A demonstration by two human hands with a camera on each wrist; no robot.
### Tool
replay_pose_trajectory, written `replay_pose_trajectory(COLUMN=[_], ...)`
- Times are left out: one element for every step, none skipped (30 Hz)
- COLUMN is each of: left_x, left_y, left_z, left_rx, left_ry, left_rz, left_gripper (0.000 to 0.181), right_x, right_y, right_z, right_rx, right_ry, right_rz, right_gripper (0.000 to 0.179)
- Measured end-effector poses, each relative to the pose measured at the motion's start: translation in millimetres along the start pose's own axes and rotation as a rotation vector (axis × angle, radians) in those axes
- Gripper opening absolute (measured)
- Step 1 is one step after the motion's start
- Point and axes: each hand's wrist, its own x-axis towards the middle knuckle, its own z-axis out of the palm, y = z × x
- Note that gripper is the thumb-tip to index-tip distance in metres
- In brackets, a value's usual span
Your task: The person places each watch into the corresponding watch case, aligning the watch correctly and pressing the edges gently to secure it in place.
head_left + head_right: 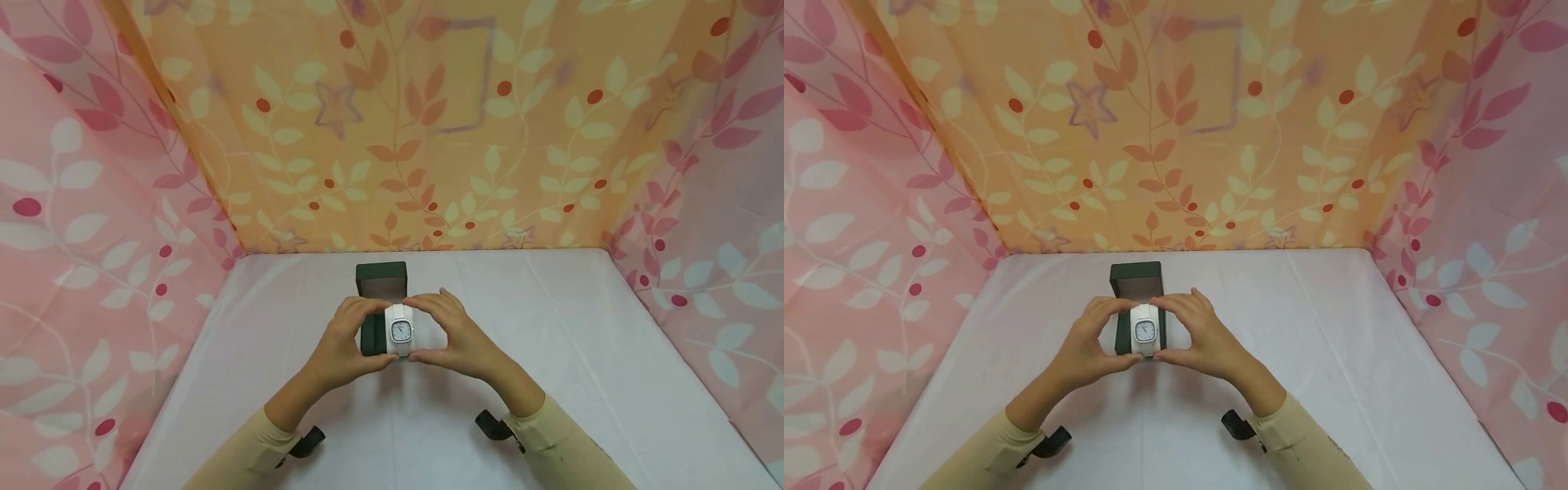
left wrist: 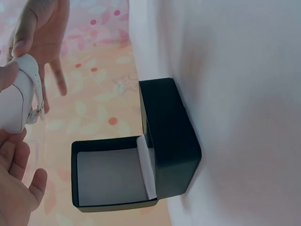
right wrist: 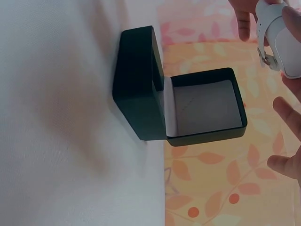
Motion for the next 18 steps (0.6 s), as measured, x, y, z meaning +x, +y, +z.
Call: replay_pose_trajectory(left_x=[0.4, 0.8, 1.4, 2.3, 3.0, 3.8, 4.5, 5.3, 6.1, 6.9, 7.6, 8.5, 9.3, 10.0, 10.7, 11.2, 11.6, 11.8], left_y=[-0.3, -0.6, -1.0, -1.2, -1.7, -2.2, -2.8, -3.4, -3.9, -4.4, -5.0, -5.8, -6.7, -7.9, -9.3, -10.9, -12.8, -14.7], left_z=[-0.8, -1.6, -2.5, -3.3, -4.1, -5.0, -6.0, -7.0, -8.0, -9.1, -10.3, -11.5, -12.7, -13.7, -14.7, -15.7, -16.5, -17.3], left_rx=[0.001, 0.003, 0.004, 0.003, 0.004, 0.007, 0.011, 0.013, 0.014, 0.019, 0.024, 0.030, 0.036, 0.043, 0.051, 0.059, 0.068, 0.076], left_ry=[-0.007, -0.015, -0.022, -0.028, -0.036, -0.041, -0.045, -0.050, -0.054, -0.058, -0.062, -0.064, -0.066, -0.067, -0.069, -0.069, -0.070, -0.069], left_rz=[0.004, 0.008, 0.013, 0.019, 0.021, 0.026, 0.027, 0.029, 0.029, 0.028, 0.025, 0.022, 0.018, 0.015, 0.010, 0.006, -0.001, -0.008], left_gripper=[0.082, 0.082, 0.082, 0.082, 0.082, 0.082, 0.082, 0.082, 0.082, 0.082, 0.082, 0.083, 0.083, 0.083, 0.084, 0.084, 0.084, 0.084], right_x=[1.0, 2.0, 3.0, 3.7, 4.4, 5.6, 6.6, 7.9, 9.2, 10.5, 12.0, 13.7, 15.3, 17.1, 18.9, 20.9, 23.0, 25.1], right_y=[0.7, 1.2, 1.7, 2.3, 3.1, 3.5, 4.5, 4.9, 5.7, 6.6, 7.6, 8.4, 9.4, 10.2, 11.3, 12.4, 13.6, 14.4], right_z=[0.3, 0.6, 0.8, 0.9, 1.1, 1.1, 1.4, 1.4, 1.4, 1.6, 1.8, 1.9, 1.9, 2.0, 2.2, 2.5, 2.9, 3.2], right_rx=[-0.008, -0.015, -0.023, -0.029, -0.035, -0.037, -0.041, -0.044, -0.046, -0.047, -0.050, -0.051, -0.052, -0.055, -0.058, -0.063, -0.070, -0.075], right_ry=[0.003, 0.008, 0.011, 0.014, 0.015, 0.015, 0.014, 0.013, 0.010, 0.009, 0.007, 0.004, 0.002, -0.001, -0.003, -0.006, -0.011, -0.015], right_rz=[-0.009, -0.019, -0.027, -0.033, -0.035, -0.037, -0.041, -0.042, -0.042, -0.043, -0.042, -0.039, -0.036, -0.030, -0.025, -0.022, -0.018, -0.013], right_gripper=[0.084, 0.084, 0.083, 0.083, 0.083, 0.083, 0.082, 0.083, 0.082, 0.082, 0.083, 0.083, 0.083, 0.083, 0.083, 0.083, 0.083, 0.083])
